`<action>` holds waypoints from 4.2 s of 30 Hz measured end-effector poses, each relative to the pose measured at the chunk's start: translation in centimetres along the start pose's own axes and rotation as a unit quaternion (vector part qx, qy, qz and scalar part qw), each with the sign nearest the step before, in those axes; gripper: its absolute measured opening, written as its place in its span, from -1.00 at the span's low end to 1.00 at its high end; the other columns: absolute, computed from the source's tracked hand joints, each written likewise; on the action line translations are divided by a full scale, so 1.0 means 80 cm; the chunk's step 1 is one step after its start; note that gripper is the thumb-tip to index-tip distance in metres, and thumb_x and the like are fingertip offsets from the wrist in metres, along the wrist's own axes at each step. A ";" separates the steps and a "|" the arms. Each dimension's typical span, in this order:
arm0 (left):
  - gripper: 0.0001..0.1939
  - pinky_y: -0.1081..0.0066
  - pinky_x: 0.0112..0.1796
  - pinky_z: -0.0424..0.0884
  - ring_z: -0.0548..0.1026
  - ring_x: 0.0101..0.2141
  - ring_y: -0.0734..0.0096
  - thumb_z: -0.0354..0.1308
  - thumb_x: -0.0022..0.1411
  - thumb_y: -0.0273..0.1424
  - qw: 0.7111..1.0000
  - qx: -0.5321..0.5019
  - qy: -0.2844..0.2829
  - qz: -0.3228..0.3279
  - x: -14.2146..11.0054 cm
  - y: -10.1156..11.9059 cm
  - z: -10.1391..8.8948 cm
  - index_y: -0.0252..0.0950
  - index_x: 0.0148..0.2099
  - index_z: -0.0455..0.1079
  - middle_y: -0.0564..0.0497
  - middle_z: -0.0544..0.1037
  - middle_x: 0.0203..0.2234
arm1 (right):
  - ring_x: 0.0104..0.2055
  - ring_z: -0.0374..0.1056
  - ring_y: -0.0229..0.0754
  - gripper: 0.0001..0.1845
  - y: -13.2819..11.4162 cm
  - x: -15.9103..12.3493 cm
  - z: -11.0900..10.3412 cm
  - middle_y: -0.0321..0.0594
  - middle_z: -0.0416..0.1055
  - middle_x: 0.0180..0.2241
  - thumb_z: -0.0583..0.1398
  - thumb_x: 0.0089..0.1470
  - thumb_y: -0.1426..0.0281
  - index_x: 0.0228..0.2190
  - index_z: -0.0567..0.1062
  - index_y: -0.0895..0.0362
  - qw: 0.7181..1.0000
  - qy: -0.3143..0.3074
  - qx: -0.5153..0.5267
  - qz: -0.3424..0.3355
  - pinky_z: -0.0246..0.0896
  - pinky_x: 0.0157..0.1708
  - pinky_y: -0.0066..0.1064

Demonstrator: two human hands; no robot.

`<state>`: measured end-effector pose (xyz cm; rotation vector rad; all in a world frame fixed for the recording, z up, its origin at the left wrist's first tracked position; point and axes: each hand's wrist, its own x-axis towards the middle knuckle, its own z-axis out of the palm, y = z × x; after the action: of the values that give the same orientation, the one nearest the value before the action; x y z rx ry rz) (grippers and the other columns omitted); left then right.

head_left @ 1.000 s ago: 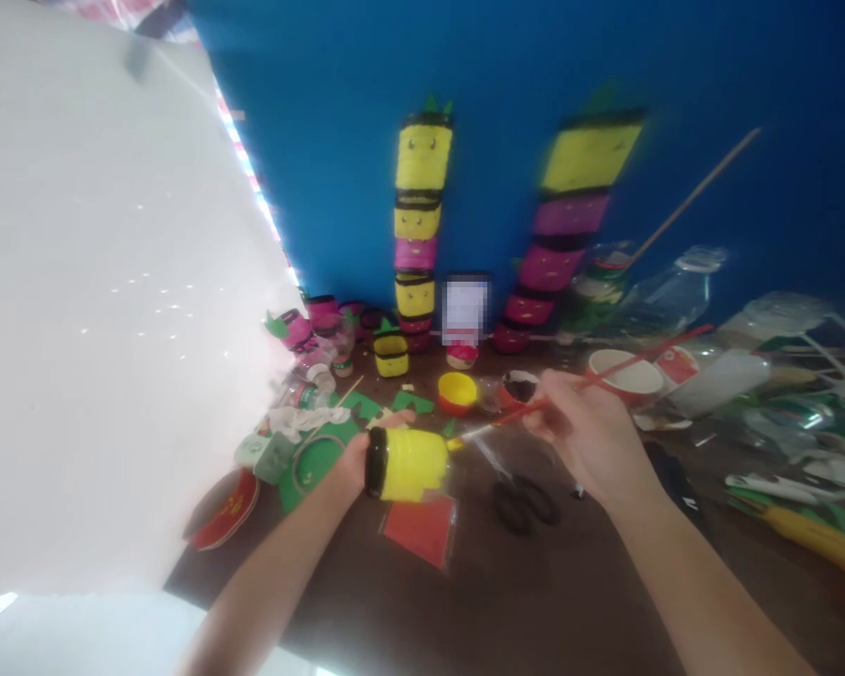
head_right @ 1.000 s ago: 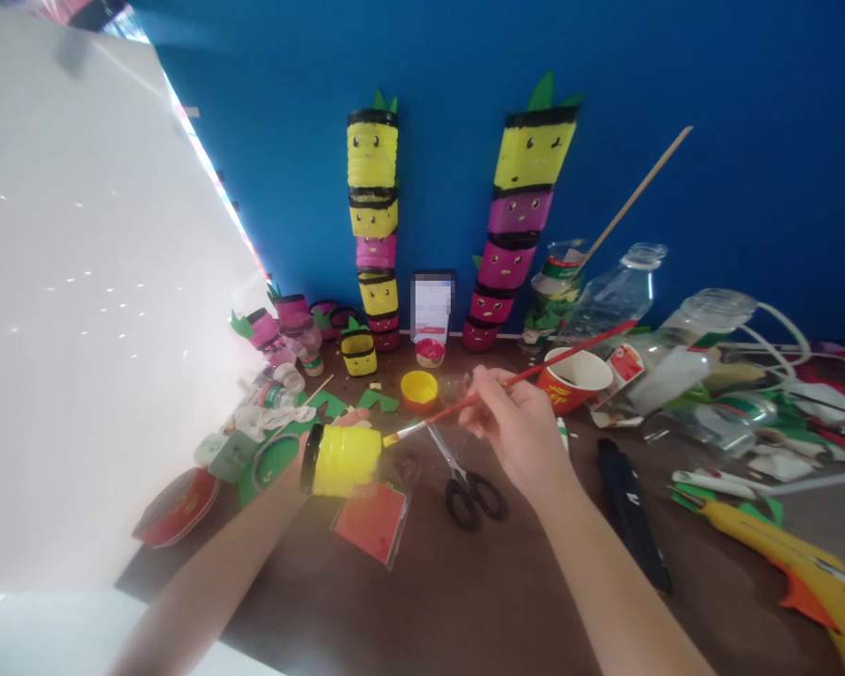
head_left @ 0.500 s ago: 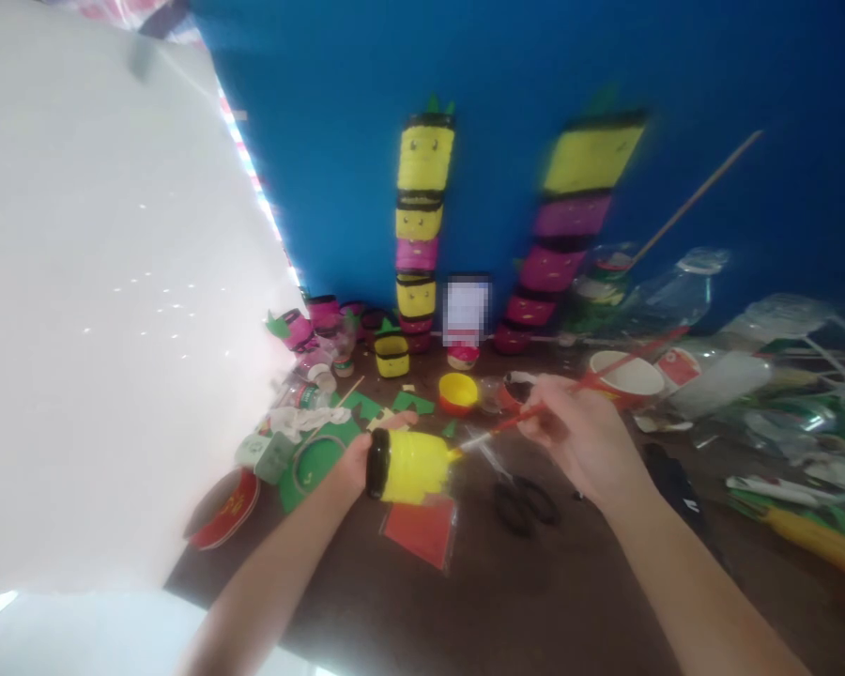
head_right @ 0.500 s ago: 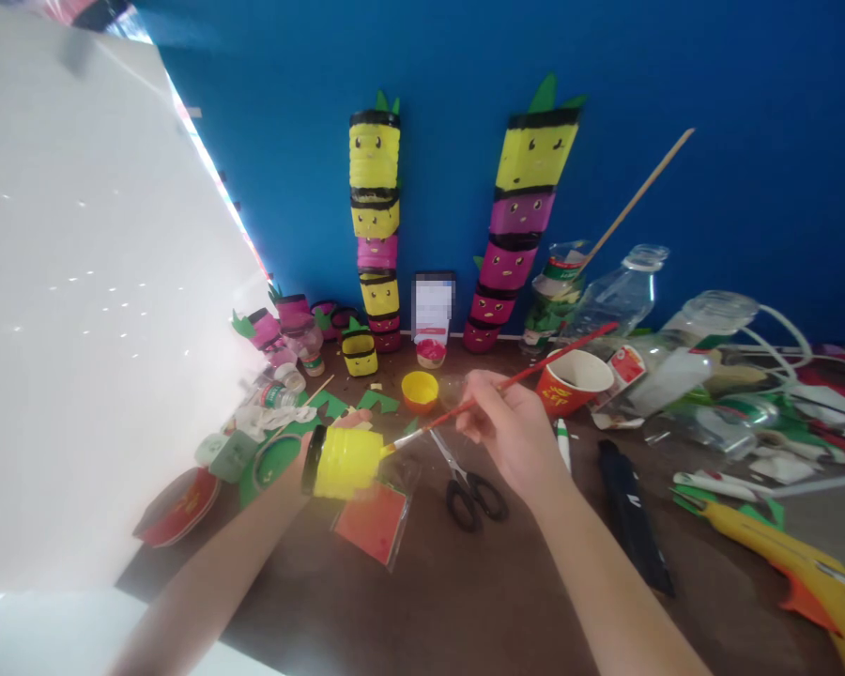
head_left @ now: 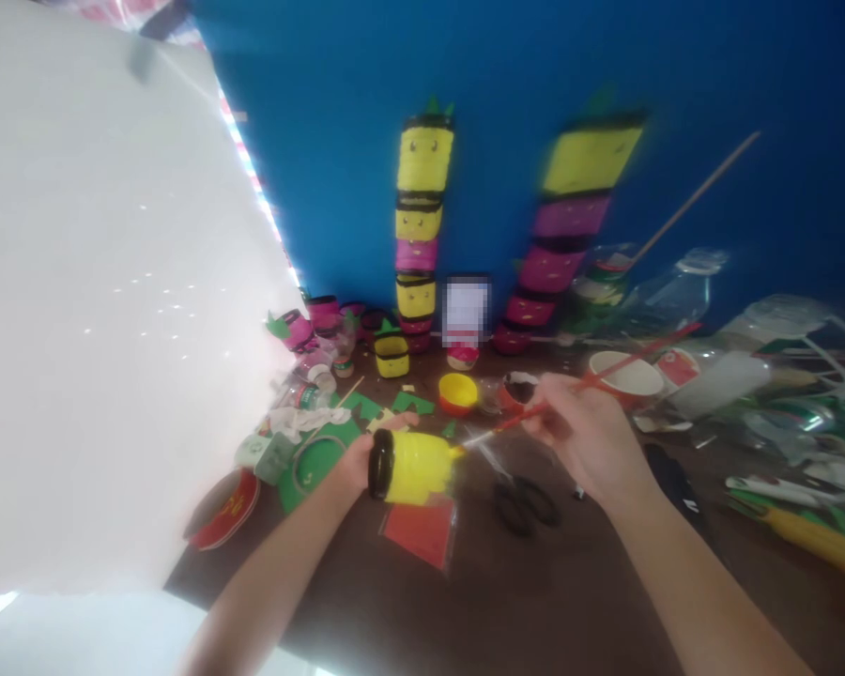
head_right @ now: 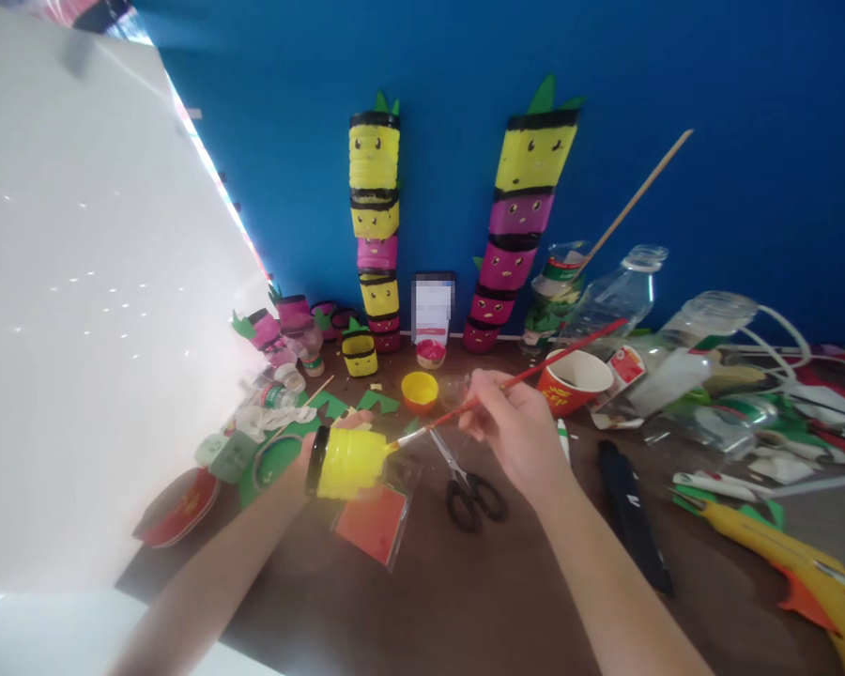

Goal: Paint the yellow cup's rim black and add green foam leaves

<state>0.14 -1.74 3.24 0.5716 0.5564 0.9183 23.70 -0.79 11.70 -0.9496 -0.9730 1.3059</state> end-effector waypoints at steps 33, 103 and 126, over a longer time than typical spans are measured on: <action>-0.41 0.10 0.00 0.23 0.40 -0.04 0.00 0.30 -0.18 -0.22 0.998 -0.026 -0.062 0.012 0.022 -0.019 -0.035 -0.34 -0.07 0.33 -0.15 0.52 -0.21 | -0.60 0.27 -0.33 -0.81 0.063 -0.067 -0.067 -0.31 0.39 -0.64 0.37 -0.25 0.32 -0.61 0.46 0.10 0.991 -0.018 0.103 0.079 0.13 -0.63 -0.51; -0.42 0.27 -0.17 0.31 0.48 -0.24 0.21 0.29 -0.15 -0.23 0.998 0.036 -0.050 0.034 0.020 -0.020 -0.037 -0.28 -0.03 0.31 -0.07 0.49 -0.27 | -0.65 0.24 -0.30 -0.71 0.063 -0.064 -0.071 -0.31 0.35 -0.69 0.38 -0.30 0.16 -0.69 0.45 0.07 0.995 0.095 -0.017 -0.001 0.15 -0.69 -0.45; -0.43 0.24 -0.14 0.30 0.48 -0.21 0.17 0.27 -0.11 -0.23 0.997 0.044 -0.058 0.036 0.020 -0.020 -0.037 -0.27 -0.02 0.29 -0.08 0.49 -0.28 | -0.64 0.25 -0.34 -0.71 0.063 -0.063 -0.072 -0.33 0.37 -0.69 0.37 -0.27 0.17 -0.67 0.46 0.10 0.996 0.091 -0.022 0.006 0.17 -0.65 -0.51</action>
<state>-0.15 -0.53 -0.23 0.7241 0.4755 0.9246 27.45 -5.68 4.92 -1.0893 -0.8591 1.1894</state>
